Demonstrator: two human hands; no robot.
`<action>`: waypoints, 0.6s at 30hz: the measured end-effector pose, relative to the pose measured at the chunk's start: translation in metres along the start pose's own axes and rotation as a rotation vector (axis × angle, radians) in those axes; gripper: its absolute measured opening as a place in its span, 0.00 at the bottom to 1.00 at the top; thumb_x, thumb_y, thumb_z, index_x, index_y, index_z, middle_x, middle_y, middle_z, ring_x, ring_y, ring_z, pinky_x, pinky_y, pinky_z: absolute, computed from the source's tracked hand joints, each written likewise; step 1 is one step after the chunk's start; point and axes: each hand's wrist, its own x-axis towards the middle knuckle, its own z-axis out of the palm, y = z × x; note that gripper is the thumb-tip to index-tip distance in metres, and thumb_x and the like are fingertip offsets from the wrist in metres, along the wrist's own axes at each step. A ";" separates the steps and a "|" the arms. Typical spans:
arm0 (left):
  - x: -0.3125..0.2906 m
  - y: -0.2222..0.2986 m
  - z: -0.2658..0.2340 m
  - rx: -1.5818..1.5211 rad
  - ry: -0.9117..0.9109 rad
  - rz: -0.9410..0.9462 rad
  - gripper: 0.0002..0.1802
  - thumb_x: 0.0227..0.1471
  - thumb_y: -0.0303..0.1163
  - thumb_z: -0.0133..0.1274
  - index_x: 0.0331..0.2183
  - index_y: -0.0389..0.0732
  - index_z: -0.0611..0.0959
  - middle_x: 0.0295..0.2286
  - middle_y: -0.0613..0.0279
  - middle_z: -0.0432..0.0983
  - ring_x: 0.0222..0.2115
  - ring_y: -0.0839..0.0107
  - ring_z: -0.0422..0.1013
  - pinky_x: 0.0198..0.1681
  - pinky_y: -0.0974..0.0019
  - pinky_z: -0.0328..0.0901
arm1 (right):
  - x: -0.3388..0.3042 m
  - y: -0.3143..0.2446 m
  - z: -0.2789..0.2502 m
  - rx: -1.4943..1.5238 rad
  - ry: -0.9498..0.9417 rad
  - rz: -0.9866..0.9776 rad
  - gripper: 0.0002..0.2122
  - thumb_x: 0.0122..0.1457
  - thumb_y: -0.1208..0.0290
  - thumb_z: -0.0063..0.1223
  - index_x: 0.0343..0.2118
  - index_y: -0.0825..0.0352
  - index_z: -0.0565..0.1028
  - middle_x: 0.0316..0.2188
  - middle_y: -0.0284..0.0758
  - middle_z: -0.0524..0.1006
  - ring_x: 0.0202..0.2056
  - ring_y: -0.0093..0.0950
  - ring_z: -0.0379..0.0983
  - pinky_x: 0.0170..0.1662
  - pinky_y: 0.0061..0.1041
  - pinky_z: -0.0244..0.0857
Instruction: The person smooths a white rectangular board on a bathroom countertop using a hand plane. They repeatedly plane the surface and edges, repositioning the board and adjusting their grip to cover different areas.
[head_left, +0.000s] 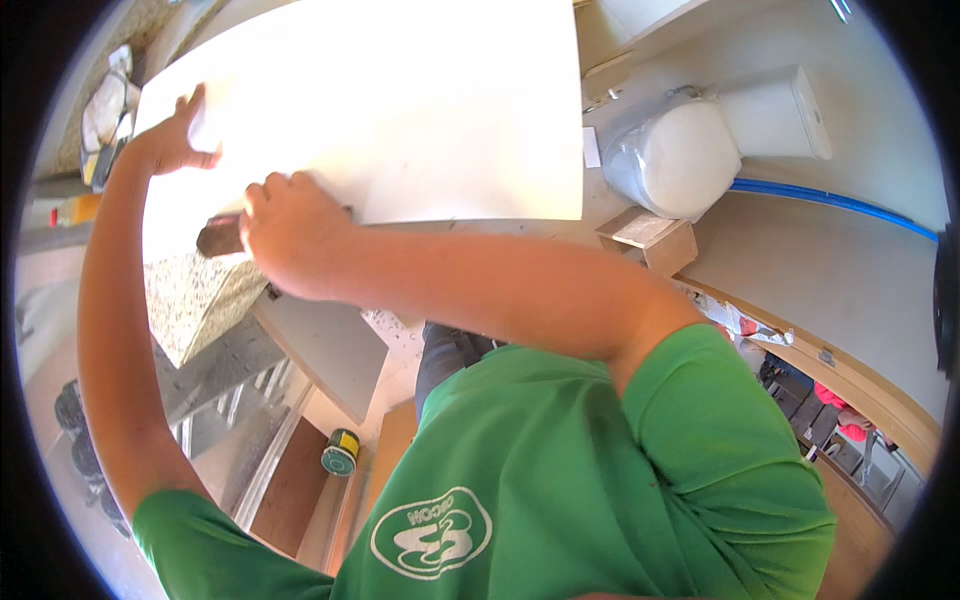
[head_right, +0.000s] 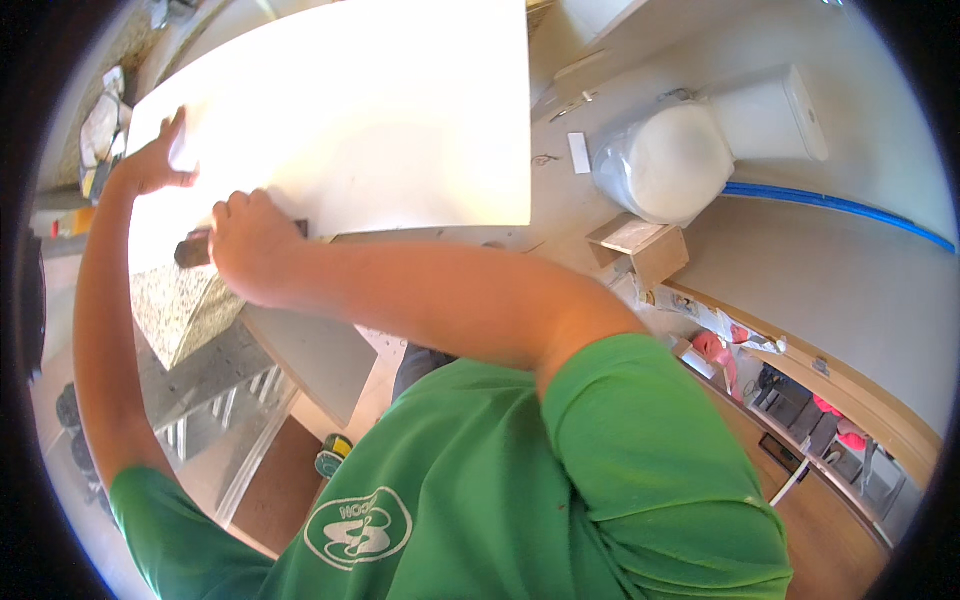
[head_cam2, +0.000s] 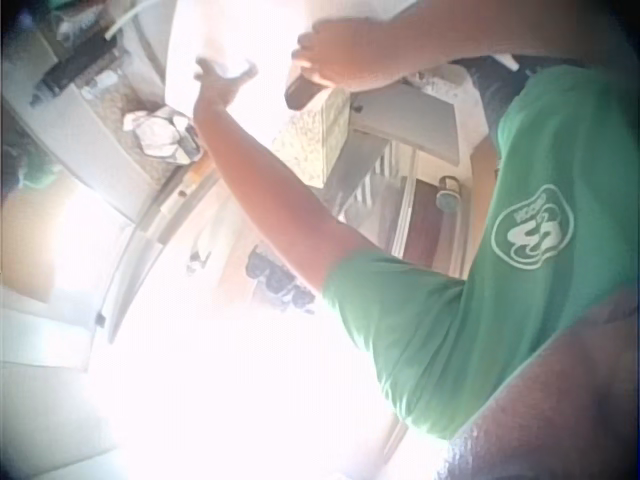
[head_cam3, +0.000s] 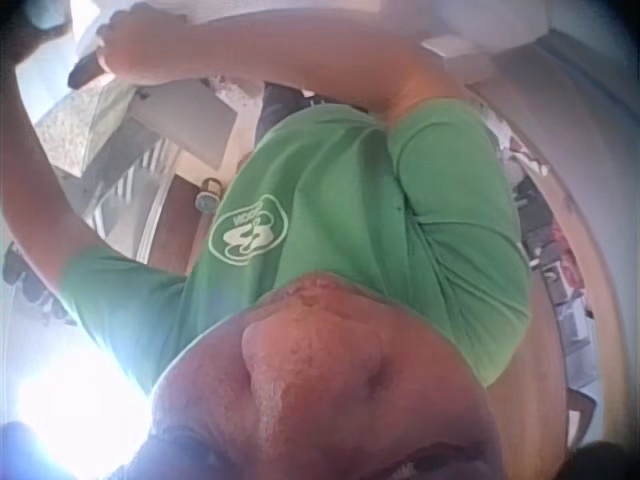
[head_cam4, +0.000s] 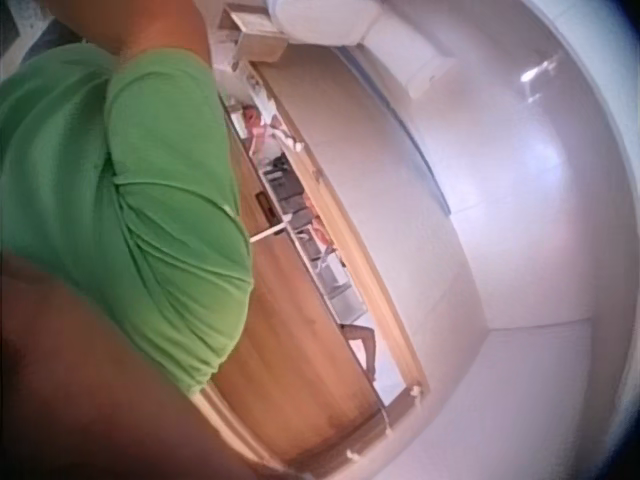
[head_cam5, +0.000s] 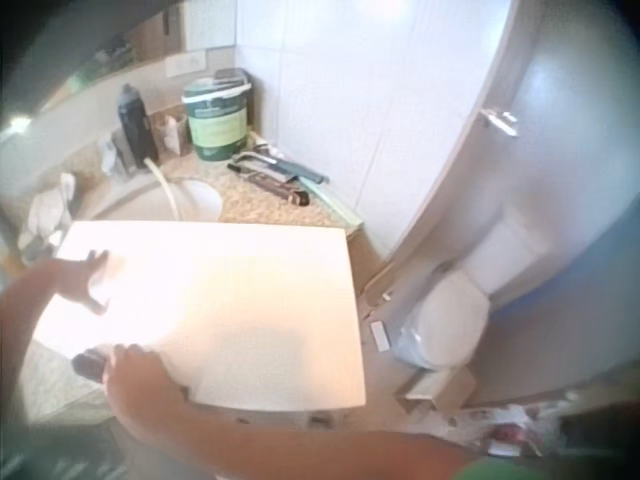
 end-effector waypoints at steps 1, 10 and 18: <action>-0.001 0.000 -0.001 -0.015 0.001 0.003 0.83 0.29 0.56 0.77 0.73 0.51 0.37 0.70 0.36 0.38 0.68 0.44 0.55 0.70 0.55 0.53 | 0.002 -0.001 0.000 0.013 0.045 0.016 0.14 0.61 0.68 0.53 0.45 0.71 0.80 0.40 0.39 0.76 0.43 0.34 0.72 0.43 0.34 0.66; -0.012 0.009 -0.006 -0.079 -0.006 -0.031 0.80 0.33 0.45 0.77 0.72 0.51 0.36 0.70 0.36 0.36 0.69 0.45 0.52 0.71 0.55 0.51 | -0.025 0.014 0.003 0.015 0.083 0.088 0.10 0.53 0.70 0.57 0.36 0.69 0.81 0.35 0.36 0.75 0.40 0.32 0.71 0.41 0.32 0.65; -0.013 0.012 -0.007 -0.030 -0.015 -0.043 0.79 0.35 0.46 0.76 0.72 0.53 0.36 0.71 0.39 0.35 0.69 0.45 0.52 0.71 0.55 0.51 | -0.083 0.044 -0.009 0.031 0.150 0.138 0.10 0.50 0.68 0.60 0.33 0.68 0.80 0.33 0.35 0.74 0.38 0.32 0.71 0.39 0.31 0.65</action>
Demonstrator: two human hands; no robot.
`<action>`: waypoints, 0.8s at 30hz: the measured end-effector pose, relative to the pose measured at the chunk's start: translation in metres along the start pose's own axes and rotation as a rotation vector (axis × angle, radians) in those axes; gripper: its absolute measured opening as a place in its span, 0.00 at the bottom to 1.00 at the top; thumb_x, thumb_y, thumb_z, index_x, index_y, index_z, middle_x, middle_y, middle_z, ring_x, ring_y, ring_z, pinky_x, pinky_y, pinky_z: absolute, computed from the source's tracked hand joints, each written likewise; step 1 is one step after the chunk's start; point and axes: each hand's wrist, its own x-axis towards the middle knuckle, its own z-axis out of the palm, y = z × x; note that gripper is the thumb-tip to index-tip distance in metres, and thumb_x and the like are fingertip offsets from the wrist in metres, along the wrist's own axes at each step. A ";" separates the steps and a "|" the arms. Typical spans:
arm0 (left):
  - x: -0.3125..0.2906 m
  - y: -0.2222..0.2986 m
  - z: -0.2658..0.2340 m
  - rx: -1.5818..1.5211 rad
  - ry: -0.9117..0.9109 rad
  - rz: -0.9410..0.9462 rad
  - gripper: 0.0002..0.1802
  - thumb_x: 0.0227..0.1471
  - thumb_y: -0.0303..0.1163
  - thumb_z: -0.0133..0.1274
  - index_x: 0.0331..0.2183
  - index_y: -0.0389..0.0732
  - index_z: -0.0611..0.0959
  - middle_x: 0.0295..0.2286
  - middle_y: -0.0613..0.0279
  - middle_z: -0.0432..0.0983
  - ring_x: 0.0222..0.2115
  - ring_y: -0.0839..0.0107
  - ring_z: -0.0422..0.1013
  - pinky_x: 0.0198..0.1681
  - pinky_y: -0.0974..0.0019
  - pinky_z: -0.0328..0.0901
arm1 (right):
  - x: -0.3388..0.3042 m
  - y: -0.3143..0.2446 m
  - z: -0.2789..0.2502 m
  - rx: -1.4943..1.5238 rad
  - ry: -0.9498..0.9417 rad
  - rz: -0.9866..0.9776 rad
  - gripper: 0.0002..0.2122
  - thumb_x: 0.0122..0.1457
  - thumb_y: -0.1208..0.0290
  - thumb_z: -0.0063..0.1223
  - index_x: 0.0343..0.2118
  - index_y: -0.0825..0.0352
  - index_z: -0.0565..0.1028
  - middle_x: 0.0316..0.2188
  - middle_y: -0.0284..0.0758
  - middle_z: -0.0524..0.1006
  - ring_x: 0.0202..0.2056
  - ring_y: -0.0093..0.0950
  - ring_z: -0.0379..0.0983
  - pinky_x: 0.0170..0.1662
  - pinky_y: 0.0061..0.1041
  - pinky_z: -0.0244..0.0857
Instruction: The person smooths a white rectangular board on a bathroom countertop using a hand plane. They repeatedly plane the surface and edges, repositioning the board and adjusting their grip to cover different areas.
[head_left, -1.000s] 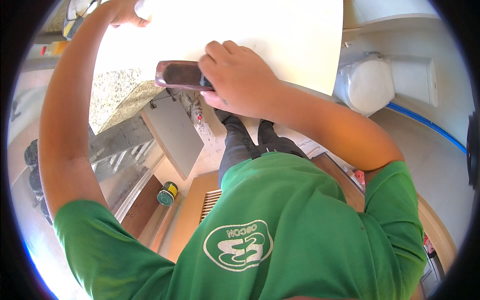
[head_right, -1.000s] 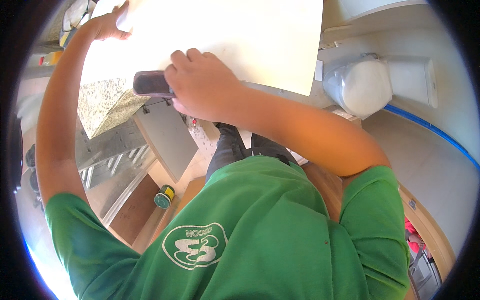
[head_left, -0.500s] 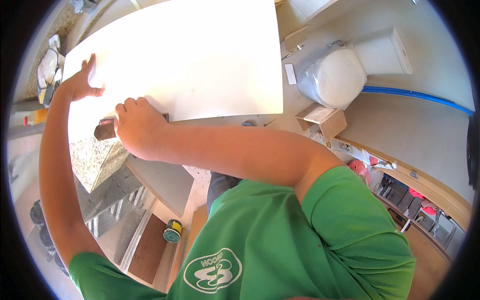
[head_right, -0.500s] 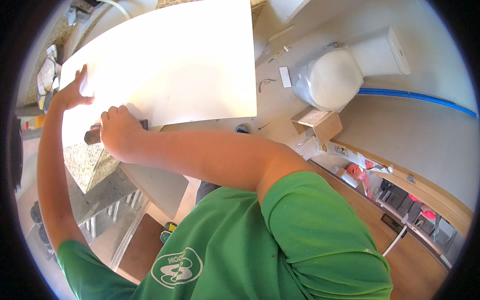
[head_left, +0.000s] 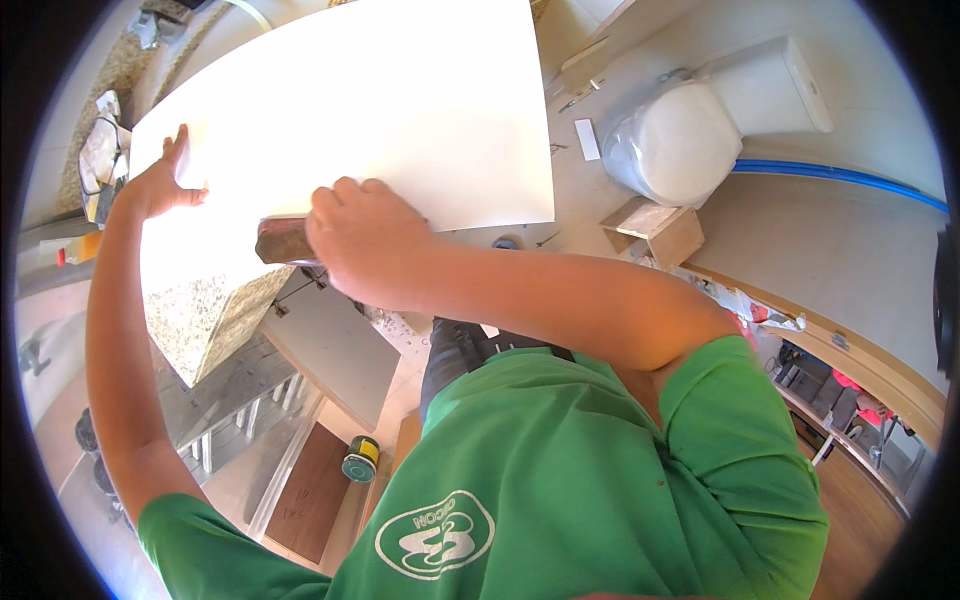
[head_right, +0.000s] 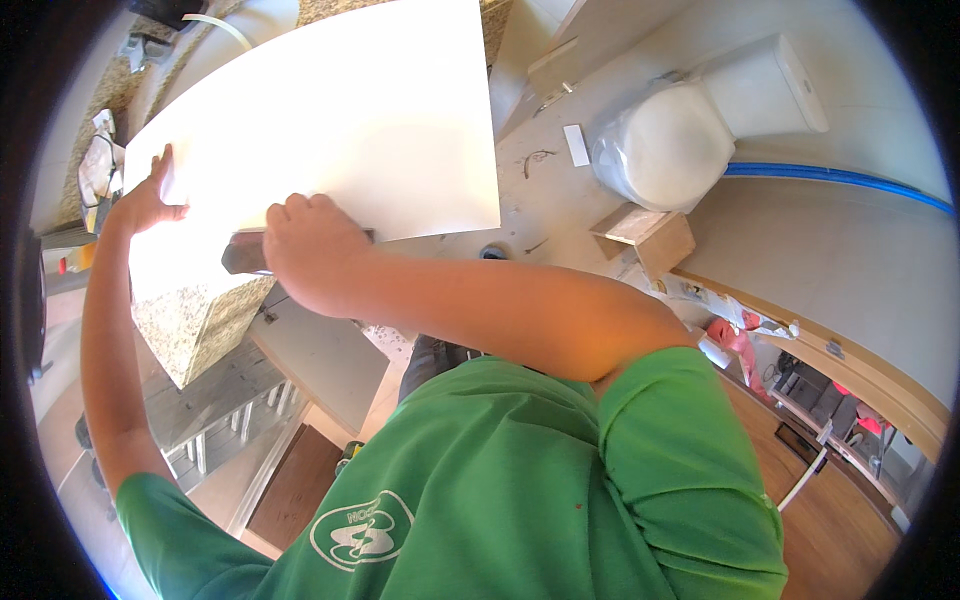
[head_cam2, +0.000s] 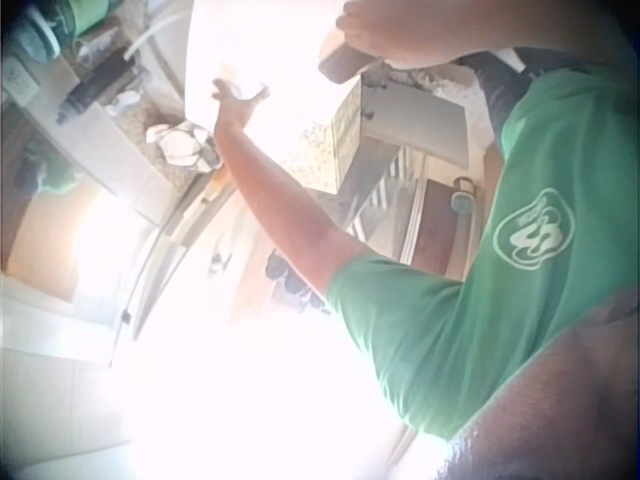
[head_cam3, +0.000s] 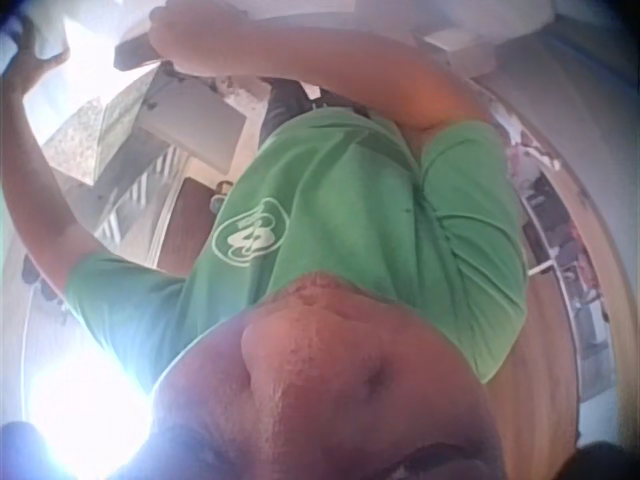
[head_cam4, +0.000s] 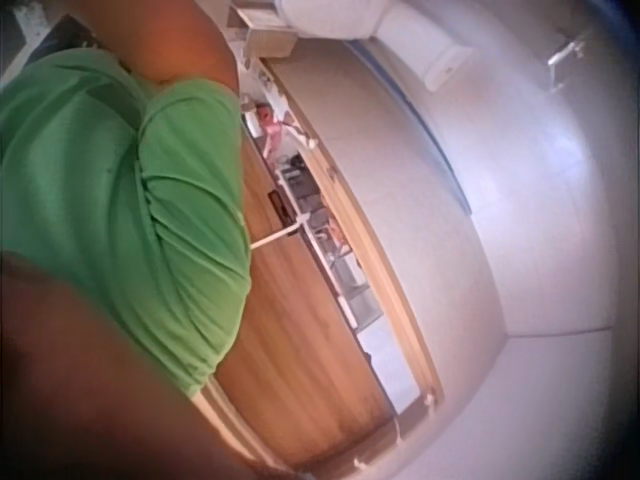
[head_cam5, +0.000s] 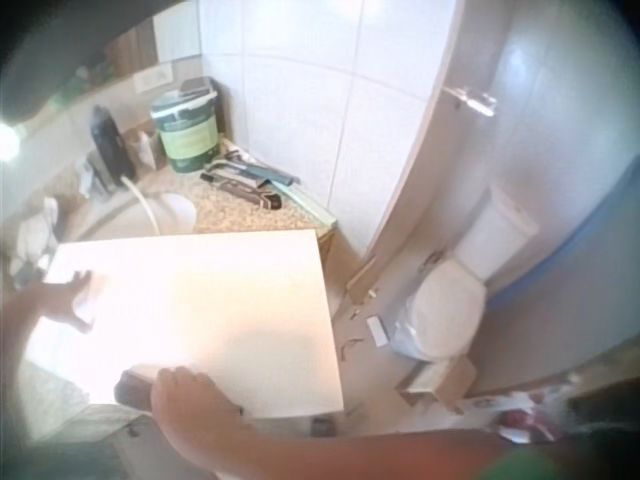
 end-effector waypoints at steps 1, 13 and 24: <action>-0.001 0.000 0.000 -0.010 0.001 -0.013 0.78 0.36 0.46 0.76 0.72 0.53 0.36 0.71 0.39 0.35 0.69 0.45 0.52 0.71 0.55 0.51 | -0.007 0.005 -0.004 -0.005 -0.014 0.002 0.11 0.49 0.68 0.60 0.33 0.68 0.79 0.33 0.35 0.73 0.38 0.32 0.71 0.39 0.30 0.65; 0.004 -0.003 -0.001 0.010 -0.017 0.001 0.79 0.36 0.49 0.75 0.72 0.54 0.35 0.71 0.40 0.35 0.69 0.44 0.52 0.71 0.55 0.51 | -0.053 0.037 -0.030 -0.008 -0.044 0.013 0.19 0.48 0.63 0.66 0.39 0.68 0.77 0.38 0.35 0.72 0.41 0.31 0.71 0.44 0.31 0.68; -0.002 0.003 -0.005 0.015 -0.043 -0.008 0.79 0.36 0.50 0.75 0.72 0.52 0.34 0.71 0.41 0.33 0.69 0.46 0.52 0.71 0.56 0.51 | -0.098 0.064 -0.055 0.011 -0.016 0.035 0.20 0.46 0.63 0.68 0.40 0.68 0.77 0.37 0.34 0.72 0.41 0.32 0.71 0.43 0.31 0.67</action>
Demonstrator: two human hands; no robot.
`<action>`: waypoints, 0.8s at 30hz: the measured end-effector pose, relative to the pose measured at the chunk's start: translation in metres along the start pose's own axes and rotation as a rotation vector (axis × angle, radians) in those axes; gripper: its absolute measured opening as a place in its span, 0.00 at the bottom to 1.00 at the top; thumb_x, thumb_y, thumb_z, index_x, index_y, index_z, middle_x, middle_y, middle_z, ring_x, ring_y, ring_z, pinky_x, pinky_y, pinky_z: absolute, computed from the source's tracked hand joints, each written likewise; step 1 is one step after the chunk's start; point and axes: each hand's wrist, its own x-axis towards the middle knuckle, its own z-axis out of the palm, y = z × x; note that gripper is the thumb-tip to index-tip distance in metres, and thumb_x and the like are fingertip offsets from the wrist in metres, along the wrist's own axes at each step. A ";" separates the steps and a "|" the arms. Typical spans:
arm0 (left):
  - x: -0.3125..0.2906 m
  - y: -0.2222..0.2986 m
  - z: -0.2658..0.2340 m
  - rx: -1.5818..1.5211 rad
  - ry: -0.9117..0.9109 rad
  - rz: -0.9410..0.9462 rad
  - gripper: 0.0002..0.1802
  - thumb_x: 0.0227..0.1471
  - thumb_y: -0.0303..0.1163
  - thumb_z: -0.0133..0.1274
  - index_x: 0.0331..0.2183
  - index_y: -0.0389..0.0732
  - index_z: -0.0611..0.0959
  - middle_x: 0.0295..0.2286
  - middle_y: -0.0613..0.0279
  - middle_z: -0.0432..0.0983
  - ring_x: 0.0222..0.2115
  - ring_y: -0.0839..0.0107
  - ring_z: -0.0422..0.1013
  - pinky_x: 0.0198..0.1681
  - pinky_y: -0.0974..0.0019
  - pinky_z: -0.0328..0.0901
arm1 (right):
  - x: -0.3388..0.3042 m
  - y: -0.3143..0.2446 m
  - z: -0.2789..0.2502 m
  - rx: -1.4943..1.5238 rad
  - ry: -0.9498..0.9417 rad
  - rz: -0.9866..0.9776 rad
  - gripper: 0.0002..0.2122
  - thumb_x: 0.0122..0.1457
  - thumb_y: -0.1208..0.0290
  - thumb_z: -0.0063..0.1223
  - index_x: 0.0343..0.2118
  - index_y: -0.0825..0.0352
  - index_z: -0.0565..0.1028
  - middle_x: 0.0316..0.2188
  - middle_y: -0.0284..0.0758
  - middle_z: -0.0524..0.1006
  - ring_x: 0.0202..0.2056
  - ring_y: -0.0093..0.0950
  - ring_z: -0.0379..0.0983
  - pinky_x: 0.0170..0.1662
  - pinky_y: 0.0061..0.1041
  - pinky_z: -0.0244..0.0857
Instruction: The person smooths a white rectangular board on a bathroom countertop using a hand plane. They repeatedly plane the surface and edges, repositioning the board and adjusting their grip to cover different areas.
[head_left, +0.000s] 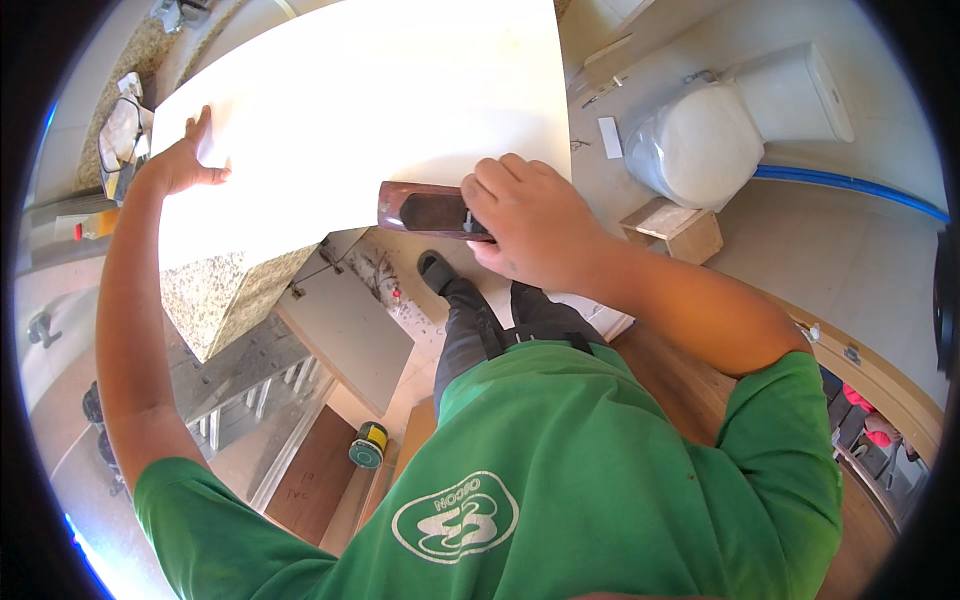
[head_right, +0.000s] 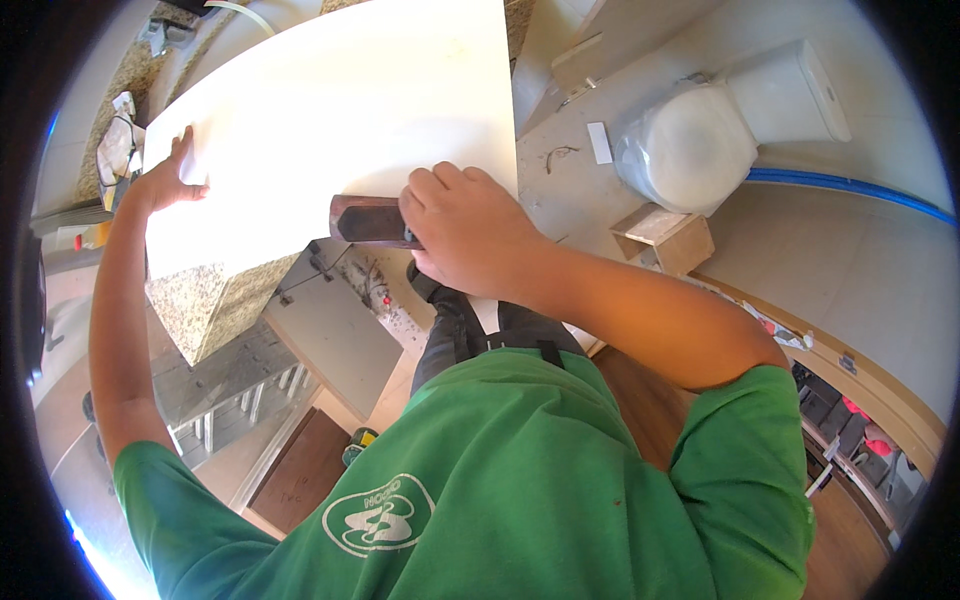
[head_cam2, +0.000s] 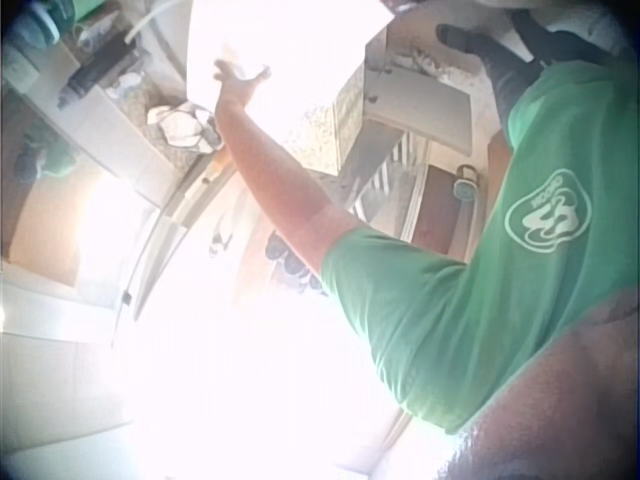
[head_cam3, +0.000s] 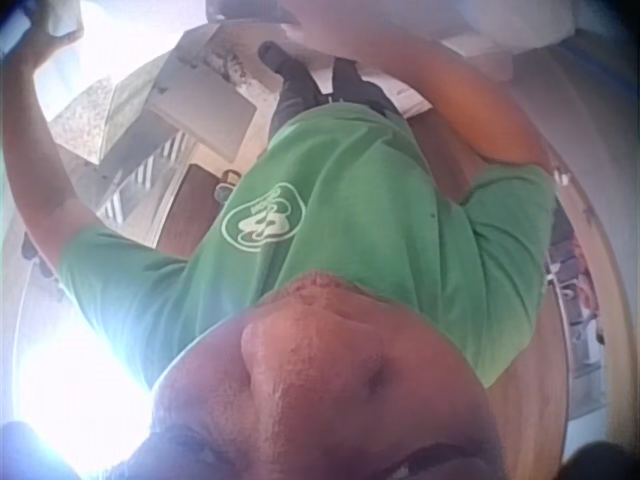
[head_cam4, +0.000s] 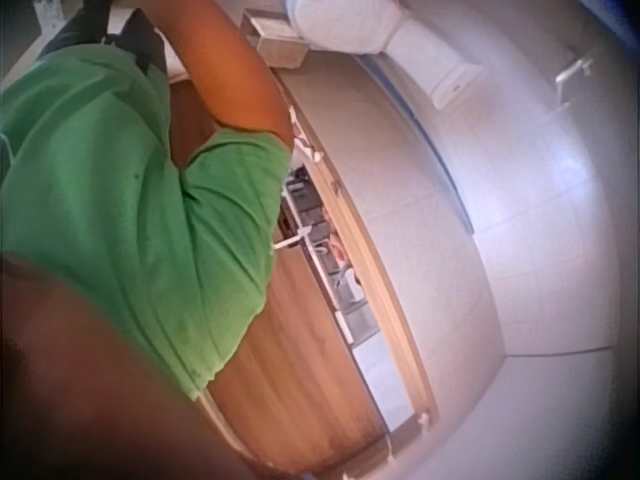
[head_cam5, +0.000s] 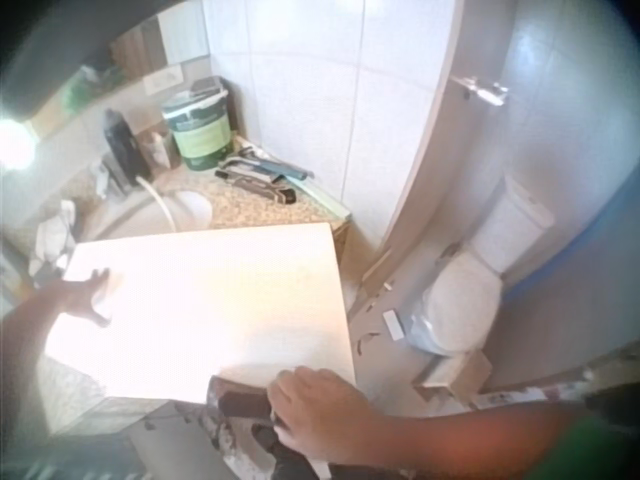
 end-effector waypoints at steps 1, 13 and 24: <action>0.000 -0.001 0.000 -0.013 -0.001 -0.007 0.79 0.36 0.50 0.75 0.72 0.52 0.34 0.71 0.41 0.33 0.69 0.46 0.53 0.71 0.56 0.51 | -0.004 0.002 -0.002 0.007 0.009 0.001 0.21 0.46 0.63 0.68 0.40 0.68 0.77 0.37 0.34 0.72 0.41 0.32 0.71 0.43 0.32 0.67; -0.001 0.004 -0.003 0.024 -0.026 -0.020 0.79 0.38 0.53 0.74 0.72 0.52 0.33 0.71 0.42 0.33 0.68 0.47 0.56 0.70 0.56 0.53 | -0.047 0.025 -0.029 0.033 -0.068 0.078 0.21 0.44 0.66 0.68 0.41 0.67 0.74 0.37 0.37 0.70 0.42 0.36 0.70 0.44 0.36 0.67; 0.000 0.004 -0.002 0.035 -0.024 -0.029 0.76 0.39 0.54 0.73 0.72 0.53 0.36 0.71 0.43 0.34 0.69 0.45 0.51 0.71 0.54 0.50 | -0.177 0.070 -0.096 0.122 0.102 0.637 0.25 0.49 0.66 0.69 0.49 0.73 0.76 0.40 0.42 0.74 0.42 0.39 0.73 0.47 0.33 0.68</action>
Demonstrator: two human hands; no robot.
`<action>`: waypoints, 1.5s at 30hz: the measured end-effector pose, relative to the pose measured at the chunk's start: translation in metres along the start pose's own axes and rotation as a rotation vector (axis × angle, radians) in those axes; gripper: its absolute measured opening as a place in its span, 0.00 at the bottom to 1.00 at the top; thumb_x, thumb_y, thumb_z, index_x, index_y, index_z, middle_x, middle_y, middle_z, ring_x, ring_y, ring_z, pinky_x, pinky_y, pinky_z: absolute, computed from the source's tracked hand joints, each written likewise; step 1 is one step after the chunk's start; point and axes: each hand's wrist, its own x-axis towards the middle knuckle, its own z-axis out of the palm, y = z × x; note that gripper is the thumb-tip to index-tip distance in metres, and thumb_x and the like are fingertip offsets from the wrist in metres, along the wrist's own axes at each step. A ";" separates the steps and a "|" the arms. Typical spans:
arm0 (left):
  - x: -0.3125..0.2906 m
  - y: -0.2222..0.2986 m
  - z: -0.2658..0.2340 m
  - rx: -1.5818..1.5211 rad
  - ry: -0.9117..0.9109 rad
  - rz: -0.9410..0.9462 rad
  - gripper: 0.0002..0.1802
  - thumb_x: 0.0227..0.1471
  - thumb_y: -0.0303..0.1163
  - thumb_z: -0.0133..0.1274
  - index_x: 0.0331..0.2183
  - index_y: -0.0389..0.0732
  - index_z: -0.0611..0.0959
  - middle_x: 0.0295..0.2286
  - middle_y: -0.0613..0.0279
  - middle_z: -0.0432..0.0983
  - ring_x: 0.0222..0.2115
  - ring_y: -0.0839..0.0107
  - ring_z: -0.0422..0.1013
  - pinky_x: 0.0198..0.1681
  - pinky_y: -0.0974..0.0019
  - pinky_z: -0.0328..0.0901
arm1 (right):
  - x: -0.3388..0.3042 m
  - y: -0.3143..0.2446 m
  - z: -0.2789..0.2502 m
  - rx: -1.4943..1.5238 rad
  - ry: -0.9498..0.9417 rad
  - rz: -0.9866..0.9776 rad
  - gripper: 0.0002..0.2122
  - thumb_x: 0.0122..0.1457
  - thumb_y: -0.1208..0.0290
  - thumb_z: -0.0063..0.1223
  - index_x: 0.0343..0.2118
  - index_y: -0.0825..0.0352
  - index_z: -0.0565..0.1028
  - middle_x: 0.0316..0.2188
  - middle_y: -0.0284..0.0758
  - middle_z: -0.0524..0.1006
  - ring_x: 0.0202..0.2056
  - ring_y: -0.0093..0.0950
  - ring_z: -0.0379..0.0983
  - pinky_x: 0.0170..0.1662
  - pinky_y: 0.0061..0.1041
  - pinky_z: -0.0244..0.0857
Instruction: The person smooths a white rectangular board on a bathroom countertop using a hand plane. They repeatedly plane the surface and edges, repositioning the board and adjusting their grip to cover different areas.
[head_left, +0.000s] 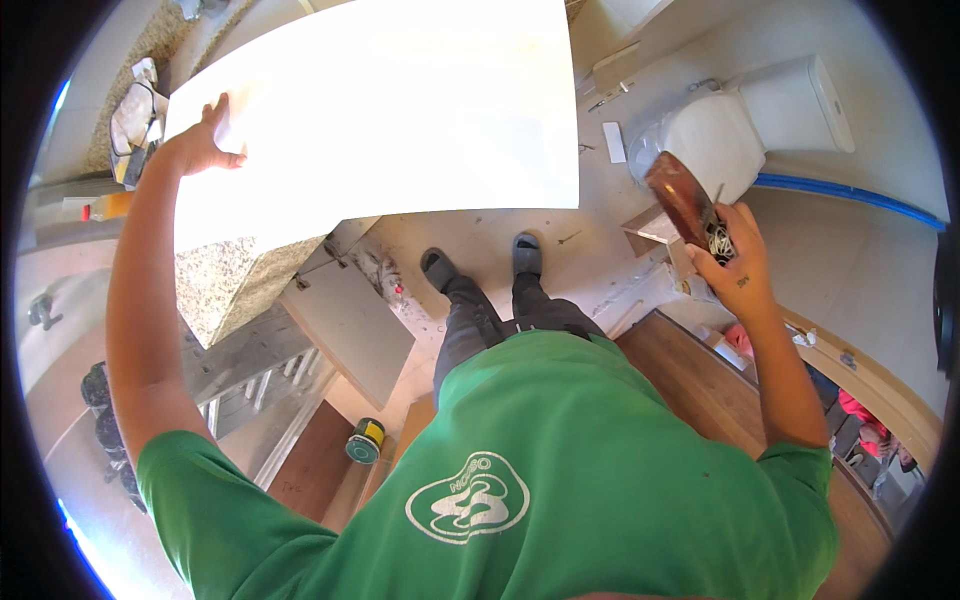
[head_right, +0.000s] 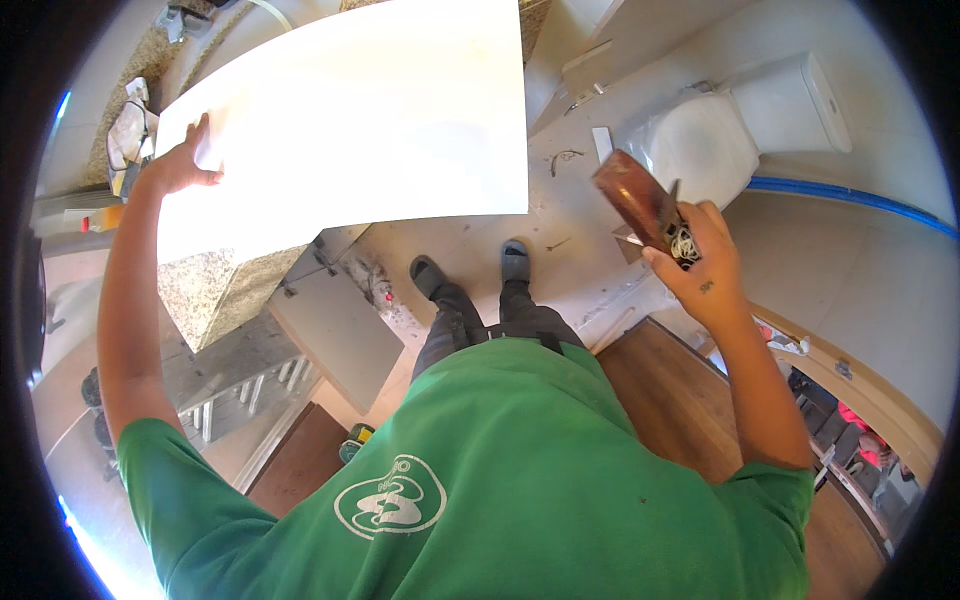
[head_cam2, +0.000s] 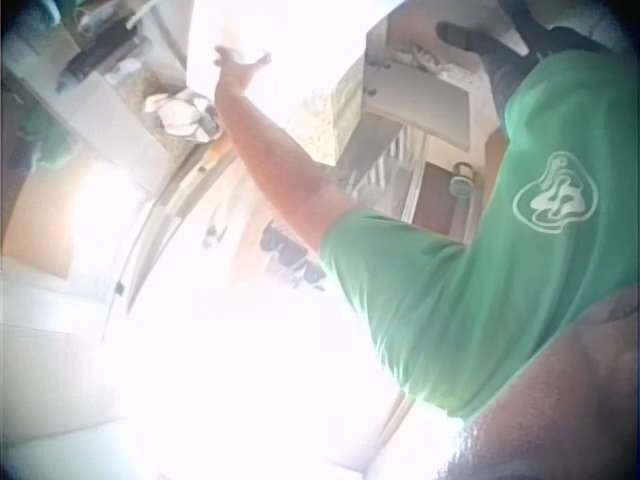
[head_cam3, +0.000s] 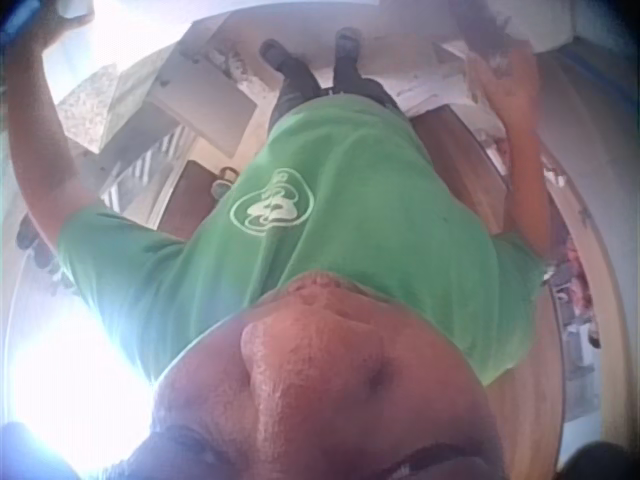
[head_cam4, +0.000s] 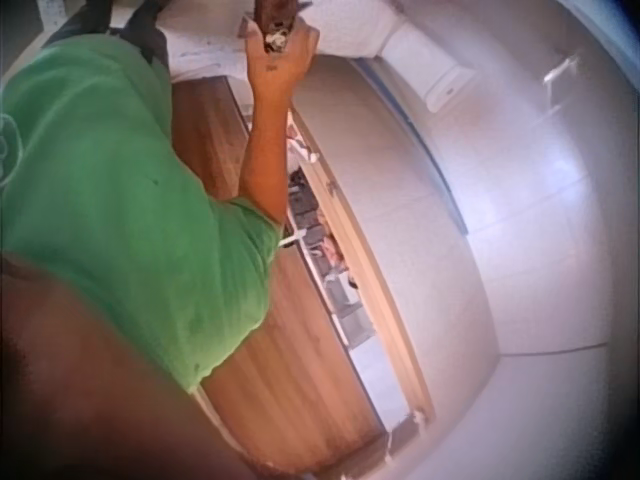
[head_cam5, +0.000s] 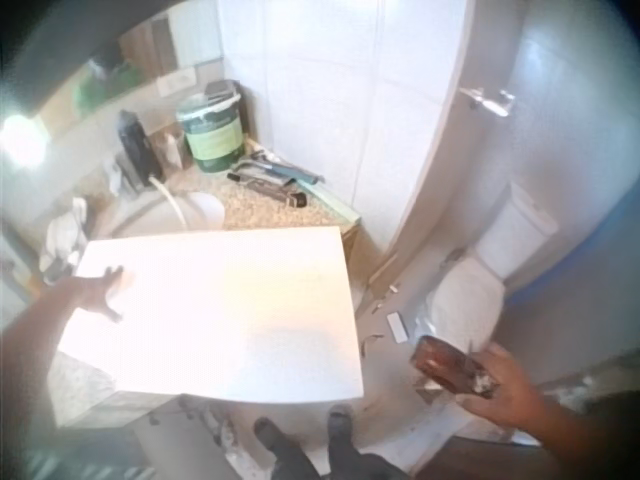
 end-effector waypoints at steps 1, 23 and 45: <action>0.001 -0.002 0.002 -0.022 0.023 0.015 0.75 0.40 0.53 0.73 0.73 0.53 0.37 0.72 0.43 0.34 0.70 0.45 0.50 0.71 0.55 0.50 | -0.010 0.009 0.003 0.052 0.015 0.079 0.24 0.51 0.66 0.68 0.48 0.73 0.76 0.39 0.41 0.75 0.41 0.36 0.73 0.46 0.31 0.68; -0.220 0.336 0.135 -0.197 0.594 0.449 0.42 0.64 0.50 0.50 0.71 0.47 0.55 0.72 0.55 0.45 0.72 0.56 0.41 0.73 0.44 0.38 | -0.081 0.150 0.142 0.688 -0.087 0.611 0.17 0.55 0.68 0.68 0.41 0.75 0.78 0.35 0.34 0.80 0.33 0.22 0.74 0.39 0.25 0.70; -0.207 0.379 0.106 -0.319 0.831 0.517 0.38 0.61 0.49 0.55 0.67 0.49 0.66 0.69 0.59 0.56 0.70 0.58 0.50 0.73 0.44 0.43 | -0.100 0.178 0.145 0.623 -0.126 0.515 0.16 0.55 0.66 0.66 0.41 0.73 0.79 0.34 0.33 0.79 0.35 0.23 0.74 0.42 0.25 0.69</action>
